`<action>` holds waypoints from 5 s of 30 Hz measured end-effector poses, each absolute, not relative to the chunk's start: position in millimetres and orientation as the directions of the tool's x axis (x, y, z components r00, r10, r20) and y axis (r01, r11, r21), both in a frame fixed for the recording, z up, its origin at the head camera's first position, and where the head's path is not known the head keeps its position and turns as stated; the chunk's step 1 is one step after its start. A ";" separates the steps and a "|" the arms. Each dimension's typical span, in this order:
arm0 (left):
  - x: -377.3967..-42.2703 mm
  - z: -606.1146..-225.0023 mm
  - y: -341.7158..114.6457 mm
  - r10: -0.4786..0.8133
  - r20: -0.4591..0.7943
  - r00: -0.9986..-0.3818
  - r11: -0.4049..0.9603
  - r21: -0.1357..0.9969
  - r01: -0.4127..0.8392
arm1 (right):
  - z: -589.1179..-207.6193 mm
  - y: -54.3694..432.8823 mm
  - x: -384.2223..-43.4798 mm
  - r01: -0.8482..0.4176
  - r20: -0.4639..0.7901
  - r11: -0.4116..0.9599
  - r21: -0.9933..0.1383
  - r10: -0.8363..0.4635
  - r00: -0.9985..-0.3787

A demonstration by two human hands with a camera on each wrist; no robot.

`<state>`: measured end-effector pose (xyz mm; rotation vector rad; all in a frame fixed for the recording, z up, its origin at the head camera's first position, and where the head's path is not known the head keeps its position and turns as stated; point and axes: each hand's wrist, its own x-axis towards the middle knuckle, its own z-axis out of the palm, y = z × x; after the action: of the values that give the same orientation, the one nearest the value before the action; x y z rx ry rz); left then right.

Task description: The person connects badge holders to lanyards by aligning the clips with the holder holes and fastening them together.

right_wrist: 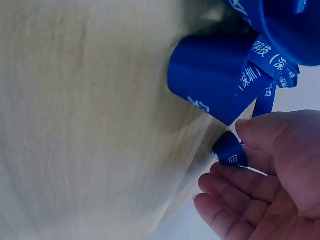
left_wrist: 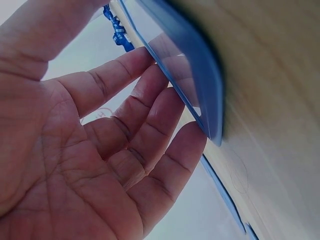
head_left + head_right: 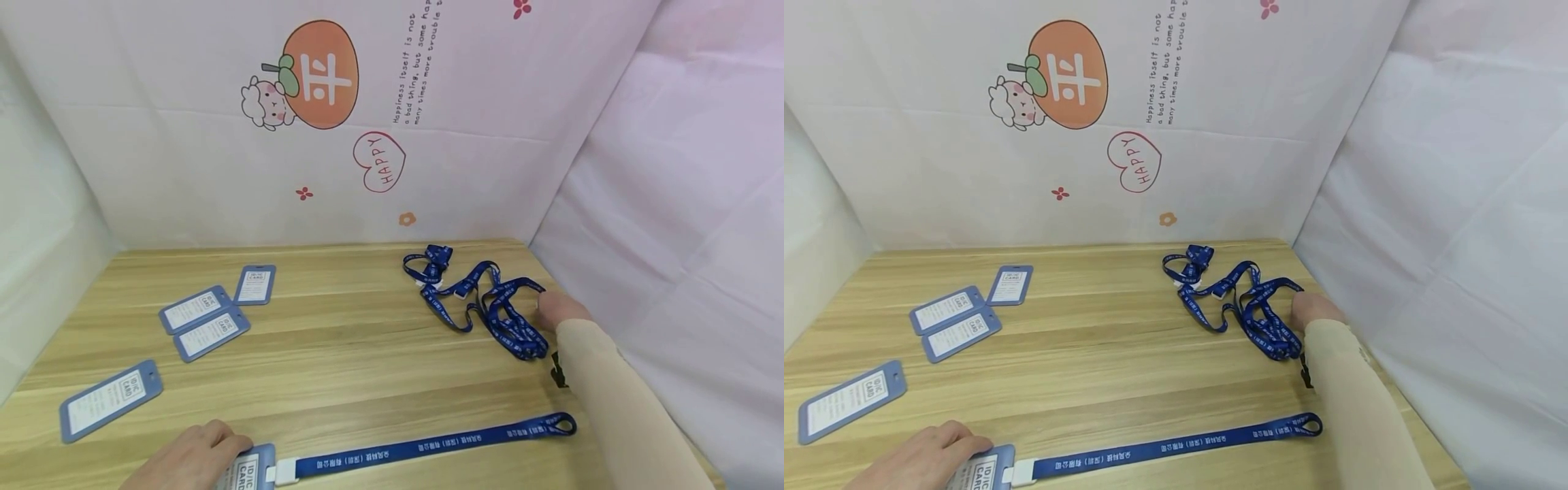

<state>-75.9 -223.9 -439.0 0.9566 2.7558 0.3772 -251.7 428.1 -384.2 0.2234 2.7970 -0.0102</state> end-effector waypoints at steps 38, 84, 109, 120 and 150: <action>-74.4 -435.0 -219.7 0.632 -0.091 -0.770 0.757 0.288 0.587 | -365.4 428.0 -220.3 0.199 -0.242 0.959 -0.200 0.148 -0.959; -66.0 -432.3 -227.0 0.600 -0.110 -0.793 0.784 0.278 0.555 | -258.9 288.2 -174.7 -0.268 0.409 0.620 -0.737 0.094 -0.908; -65.7 -418.4 -216.2 0.586 -0.121 -0.801 0.788 0.317 0.528 | -285.3 210.6 -147.7 -0.281 0.168 0.470 -0.837 -0.268 -0.949; -61.8 -417.1 -222.7 0.569 -0.147 -0.809 0.800 0.324 0.504 | -327.5 177.4 -156.1 -0.183 0.011 0.431 -0.884 -0.371 -0.928; -71.6 -386.9 -215.7 0.438 -0.174 -0.882 0.882 0.274 0.383 | -368.2 171.1 -154.2 -0.081 -0.120 0.453 -0.888 -0.398 -0.910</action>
<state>-71.6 -215.7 -386.9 0.6241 2.8207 0.3421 -154.2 171.1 -368.2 -0.4088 2.3970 -1.4399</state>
